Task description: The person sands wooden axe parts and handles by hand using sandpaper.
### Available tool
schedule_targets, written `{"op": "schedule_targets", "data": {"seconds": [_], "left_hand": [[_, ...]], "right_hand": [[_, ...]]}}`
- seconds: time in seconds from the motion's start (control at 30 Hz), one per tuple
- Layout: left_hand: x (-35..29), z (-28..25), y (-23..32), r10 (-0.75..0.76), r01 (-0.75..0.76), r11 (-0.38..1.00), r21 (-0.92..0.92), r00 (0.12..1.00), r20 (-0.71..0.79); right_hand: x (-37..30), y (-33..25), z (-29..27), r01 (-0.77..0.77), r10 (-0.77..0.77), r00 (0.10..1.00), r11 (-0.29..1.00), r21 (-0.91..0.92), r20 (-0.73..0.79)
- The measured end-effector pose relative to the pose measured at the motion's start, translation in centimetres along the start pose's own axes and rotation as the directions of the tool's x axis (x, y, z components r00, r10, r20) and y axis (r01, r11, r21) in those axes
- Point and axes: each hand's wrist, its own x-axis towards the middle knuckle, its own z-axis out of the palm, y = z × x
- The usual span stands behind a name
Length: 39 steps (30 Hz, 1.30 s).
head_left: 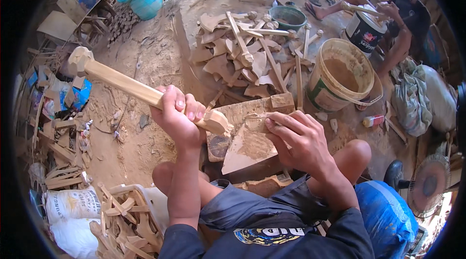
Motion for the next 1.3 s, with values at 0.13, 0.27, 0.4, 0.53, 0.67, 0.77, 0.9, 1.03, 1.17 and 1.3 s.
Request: {"op": "schedule_targets", "data": {"seconds": [0.13,0.27,0.4,0.53,0.67,0.77,0.9,1.03,1.17,1.3], "left_hand": [[0.0,-0.2,-0.5,-0.072,0.071,0.996,-0.047,0.997,-0.009],[-0.8,1.0,-0.7,-0.041,0.041,0.998,0.038,0.999,-0.003],[-0.8,1.0,-1.3,0.015,-0.015,0.996,0.084,1.000,-0.005],[-1.1,1.3,-0.9,0.081,-0.079,0.991,0.112,0.997,-0.013],[-0.6,1.3,-0.7,0.088,-0.085,0.992,0.091,0.996,-0.027],[-0.6,1.0,-1.0,0.069,-0.069,0.994,0.089,0.998,-0.005],[-0.8,0.7,-1.3,0.006,-0.007,0.998,0.062,1.000,0.025],[-1.1,0.9,-1.6,0.010,-0.011,0.998,0.054,1.000,0.003],[-1.5,0.8,-2.0,0.050,-0.053,0.992,0.117,0.998,0.026],[-1.3,1.5,-1.4,0.119,-0.123,0.984,0.130,0.992,0.033]], "right_hand": [[0.3,-1.1,0.6,0.071,-0.063,0.995,0.991,0.111,-0.081],[0.3,-2.0,0.9,0.069,-0.062,0.995,0.991,0.111,-0.072],[-0.4,-3.2,-0.1,-0.009,0.009,0.998,1.000,-0.006,0.056],[-0.8,-2.4,-1.2,-0.071,0.089,0.981,0.991,-0.111,0.170],[-0.5,-1.6,-0.5,-0.051,0.051,0.999,0.998,-0.038,0.014],[-0.2,-1.8,0.3,-0.018,0.026,0.998,0.992,0.124,-0.062],[0.1,-1.9,1.2,0.020,-0.008,0.997,0.987,0.158,-0.078],[-0.4,-2.1,1.8,0.002,0.007,0.998,0.990,0.143,-0.063],[-0.5,-3.0,0.3,0.025,-0.015,0.994,0.996,-0.086,0.108],[-1.6,-1.7,0.8,0.029,0.086,0.946,0.938,-0.346,0.311]]}}
